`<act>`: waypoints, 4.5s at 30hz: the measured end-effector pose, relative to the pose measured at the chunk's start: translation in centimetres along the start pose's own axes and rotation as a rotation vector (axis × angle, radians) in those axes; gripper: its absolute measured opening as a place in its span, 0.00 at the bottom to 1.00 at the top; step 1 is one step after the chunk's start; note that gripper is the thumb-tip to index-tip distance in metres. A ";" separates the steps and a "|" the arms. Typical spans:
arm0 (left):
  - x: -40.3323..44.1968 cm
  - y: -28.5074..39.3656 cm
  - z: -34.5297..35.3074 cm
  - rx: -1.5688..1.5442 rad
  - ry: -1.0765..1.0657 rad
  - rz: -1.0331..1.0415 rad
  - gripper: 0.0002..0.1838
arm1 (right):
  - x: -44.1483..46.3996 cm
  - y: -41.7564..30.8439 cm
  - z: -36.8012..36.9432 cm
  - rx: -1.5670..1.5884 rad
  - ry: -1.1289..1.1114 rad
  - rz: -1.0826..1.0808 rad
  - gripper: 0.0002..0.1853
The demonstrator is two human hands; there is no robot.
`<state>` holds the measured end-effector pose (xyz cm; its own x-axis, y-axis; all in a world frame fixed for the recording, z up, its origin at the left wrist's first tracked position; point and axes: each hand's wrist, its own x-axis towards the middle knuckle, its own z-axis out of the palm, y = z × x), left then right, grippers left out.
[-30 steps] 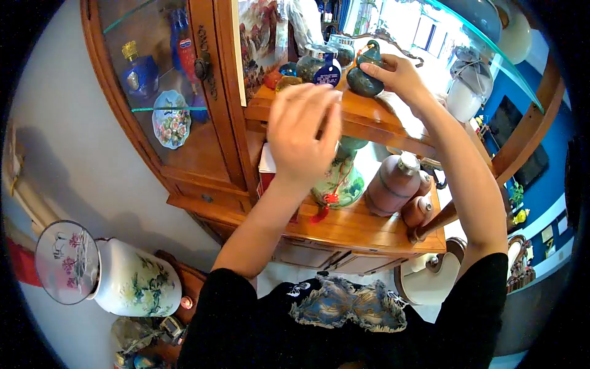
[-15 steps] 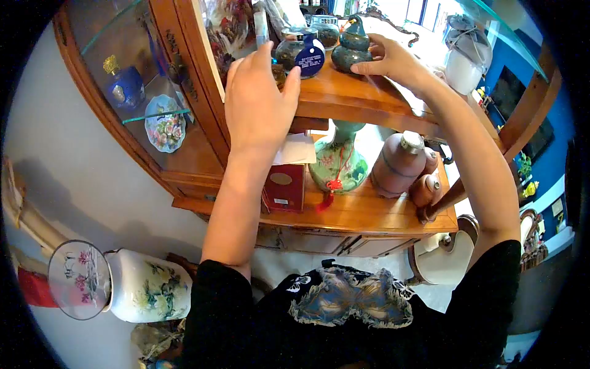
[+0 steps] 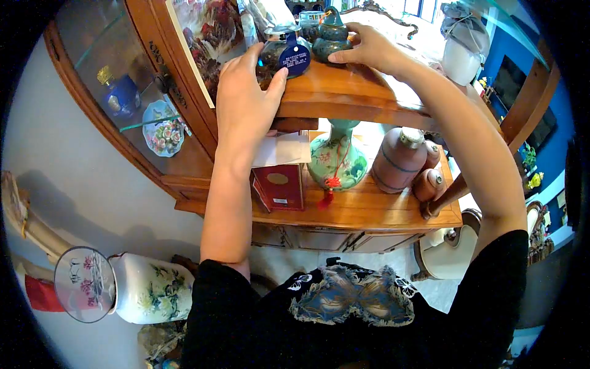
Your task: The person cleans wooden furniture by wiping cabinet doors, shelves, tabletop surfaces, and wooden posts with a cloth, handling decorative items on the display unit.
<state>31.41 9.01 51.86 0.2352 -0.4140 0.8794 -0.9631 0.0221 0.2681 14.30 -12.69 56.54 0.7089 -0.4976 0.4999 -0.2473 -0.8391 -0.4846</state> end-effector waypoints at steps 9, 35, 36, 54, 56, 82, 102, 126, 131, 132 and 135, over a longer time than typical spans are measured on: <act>0.0 -0.4 0.6 -0.002 0.006 -0.025 0.27 | 0.1 0.5 0.7 -0.051 0.030 0.008 0.49; 0.3 1.0 1.4 0.080 0.040 -0.123 0.31 | -1.7 0.5 -1.3 -0.189 0.035 -0.066 0.48; 0.2 1.2 1.2 0.089 0.040 -0.127 0.32 | -2.1 0.5 -2.3 -0.235 0.045 -0.092 0.49; -10.4 2.9 -3.7 -0.119 0.399 0.069 0.06 | -0.8 7.4 -8.6 -0.190 -0.355 0.386 0.43; -11.2 2.8 -3.7 -0.114 0.339 0.038 0.06 | -0.2 8.8 -7.0 -0.125 -0.352 0.046 0.39; -21.9 -1.3 -5.8 -0.218 0.003 -0.088 0.10 | 3.7 10.0 -5.9 -0.482 -0.446 0.378 0.49; -21.9 2.0 -4.7 -0.307 -0.163 -0.233 0.09 | -14.0 -5.7 1.3 -0.702 0.294 -0.483 0.24; -16.9 13.2 1.6 -0.464 -0.238 0.209 0.10 | -21.2 -0.9 -5.5 -0.608 0.482 -0.334 0.25; -17.4 14.7 2.0 -0.499 -0.284 0.247 0.11 | -22.3 1.3 -11.4 -0.715 0.400 -0.168 0.20; -17.6 14.9 2.1 -0.493 -0.296 0.224 0.11 | -22.5 2.2 -12.7 -0.797 0.385 -0.108 0.20; -18.1 15.1 2.1 -0.473 -0.322 0.221 0.11 | -22.5 5.7 -13.6 -0.816 0.516 -0.244 0.18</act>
<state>12.31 14.91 39.19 -0.0859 -0.6058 0.7910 -0.8052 0.5097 0.3029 -12.03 -9.27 52.34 0.4750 -0.1637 0.8646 -0.6489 -0.7288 0.2185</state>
